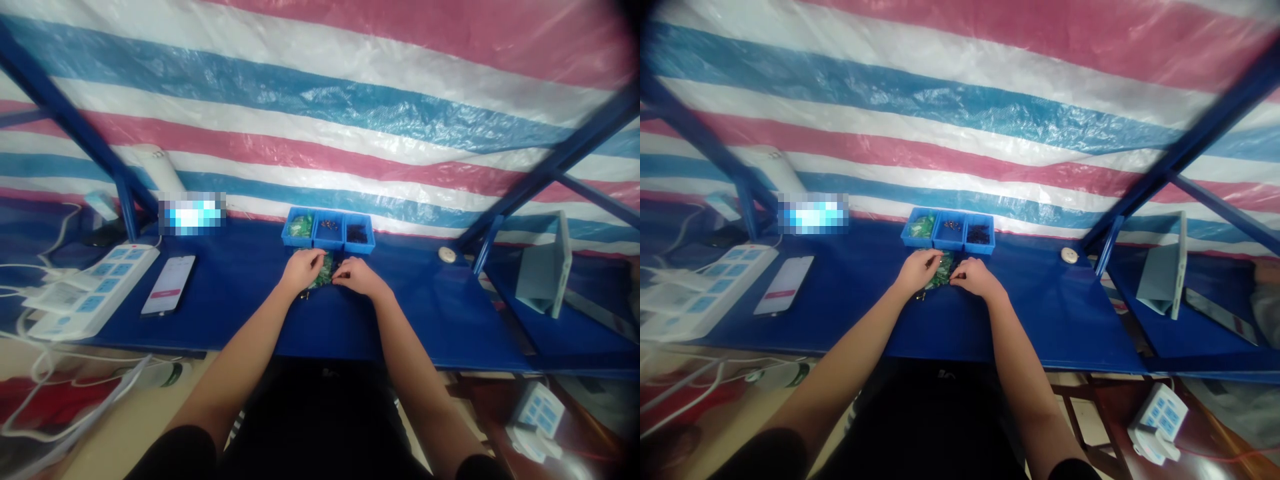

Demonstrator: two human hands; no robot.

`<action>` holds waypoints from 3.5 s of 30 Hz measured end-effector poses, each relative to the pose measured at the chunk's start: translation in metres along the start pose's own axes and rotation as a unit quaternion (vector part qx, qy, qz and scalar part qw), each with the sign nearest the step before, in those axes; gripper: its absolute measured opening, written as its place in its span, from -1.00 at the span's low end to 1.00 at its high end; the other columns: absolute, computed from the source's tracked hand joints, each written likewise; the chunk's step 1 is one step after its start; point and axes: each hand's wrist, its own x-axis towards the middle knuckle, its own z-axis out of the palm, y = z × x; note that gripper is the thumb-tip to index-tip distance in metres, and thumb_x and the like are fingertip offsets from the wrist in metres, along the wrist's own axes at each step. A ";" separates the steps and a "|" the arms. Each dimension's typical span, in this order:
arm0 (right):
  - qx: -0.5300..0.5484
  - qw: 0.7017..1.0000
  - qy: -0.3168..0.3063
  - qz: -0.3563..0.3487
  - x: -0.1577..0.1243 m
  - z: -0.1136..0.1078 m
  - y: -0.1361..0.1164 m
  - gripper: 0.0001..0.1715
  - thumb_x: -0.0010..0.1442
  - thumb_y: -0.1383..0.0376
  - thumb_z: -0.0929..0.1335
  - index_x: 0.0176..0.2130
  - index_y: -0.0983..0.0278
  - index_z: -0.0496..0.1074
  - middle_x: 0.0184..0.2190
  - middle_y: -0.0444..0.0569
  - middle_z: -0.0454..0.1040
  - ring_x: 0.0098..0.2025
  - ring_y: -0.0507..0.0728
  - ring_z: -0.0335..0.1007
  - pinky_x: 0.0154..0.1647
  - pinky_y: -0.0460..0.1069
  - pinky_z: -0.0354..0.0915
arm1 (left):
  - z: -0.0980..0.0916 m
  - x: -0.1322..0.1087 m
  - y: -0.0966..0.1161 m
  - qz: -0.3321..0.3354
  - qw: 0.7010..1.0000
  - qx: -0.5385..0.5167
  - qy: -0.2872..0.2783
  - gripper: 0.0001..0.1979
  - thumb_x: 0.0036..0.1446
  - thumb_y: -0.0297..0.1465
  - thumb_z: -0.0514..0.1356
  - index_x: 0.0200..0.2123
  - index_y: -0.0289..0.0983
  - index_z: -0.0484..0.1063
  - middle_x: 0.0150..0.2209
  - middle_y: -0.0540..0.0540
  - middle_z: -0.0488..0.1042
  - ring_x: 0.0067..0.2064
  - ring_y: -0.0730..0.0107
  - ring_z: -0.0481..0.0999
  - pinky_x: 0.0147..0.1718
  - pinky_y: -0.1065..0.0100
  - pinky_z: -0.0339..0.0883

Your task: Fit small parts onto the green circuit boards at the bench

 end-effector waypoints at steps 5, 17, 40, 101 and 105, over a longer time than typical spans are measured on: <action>-0.023 1.000 0.009 0.006 0.001 0.002 0.000 -0.89 0.15 0.21 0.46 -0.27 0.13 0.61 -0.35 -0.04 0.50 -0.24 0.13 0.30 -0.11 0.06 0.12 | 0.000 0.000 0.000 -0.004 1.000 0.003 -0.002 -0.78 0.29 -0.34 0.09 -0.13 -0.20 0.52 -0.31 -0.05 0.57 -0.29 0.30 0.51 -0.20 0.29 0.36; -0.032 0.999 0.034 0.022 0.004 0.006 -0.005 -0.94 0.20 0.31 0.41 -0.31 0.21 0.55 -0.29 -0.02 0.47 -0.16 0.15 0.26 -0.04 0.09 0.09 | 0.000 0.000 0.000 0.000 1.000 0.014 0.000 -0.79 0.29 -0.34 0.09 -0.15 -0.20 0.52 -0.33 -0.04 0.57 -0.30 0.31 0.52 -0.19 0.29 0.35; 0.387 0.881 0.235 0.137 0.017 0.029 -0.011 -0.57 -0.03 0.02 0.51 -0.28 0.28 0.52 -0.36 0.00 0.60 -0.31 0.15 0.54 -0.20 0.06 0.47 | 0.001 0.000 0.004 0.068 0.996 -0.049 -0.013 -0.78 0.32 -0.28 0.12 -0.14 -0.19 0.54 -0.25 -0.09 0.60 -0.23 0.32 0.56 -0.14 0.27 0.33; 0.404 0.880 0.232 0.095 0.017 0.031 -0.008 -0.61 0.03 0.09 0.49 -0.19 0.26 0.56 -0.34 -0.02 0.60 -0.33 0.12 0.54 -0.24 0.03 0.48 | -0.009 0.001 0.010 -0.005 0.995 -0.069 -0.073 -0.73 0.37 -0.25 0.00 -0.13 -0.20 0.45 -0.31 0.00 0.55 -0.31 0.40 0.52 -0.32 0.44 0.30; 0.394 0.883 0.235 0.102 0.017 0.030 -0.008 -0.60 0.03 0.08 0.49 -0.18 0.26 0.56 -0.34 -0.01 0.60 -0.32 0.13 0.55 -0.23 0.04 0.48 | -0.009 0.002 0.010 0.004 0.996 -0.061 -0.066 -0.73 0.38 -0.25 0.00 -0.14 -0.19 0.46 -0.29 0.00 0.56 -0.29 0.40 0.52 -0.28 0.43 0.29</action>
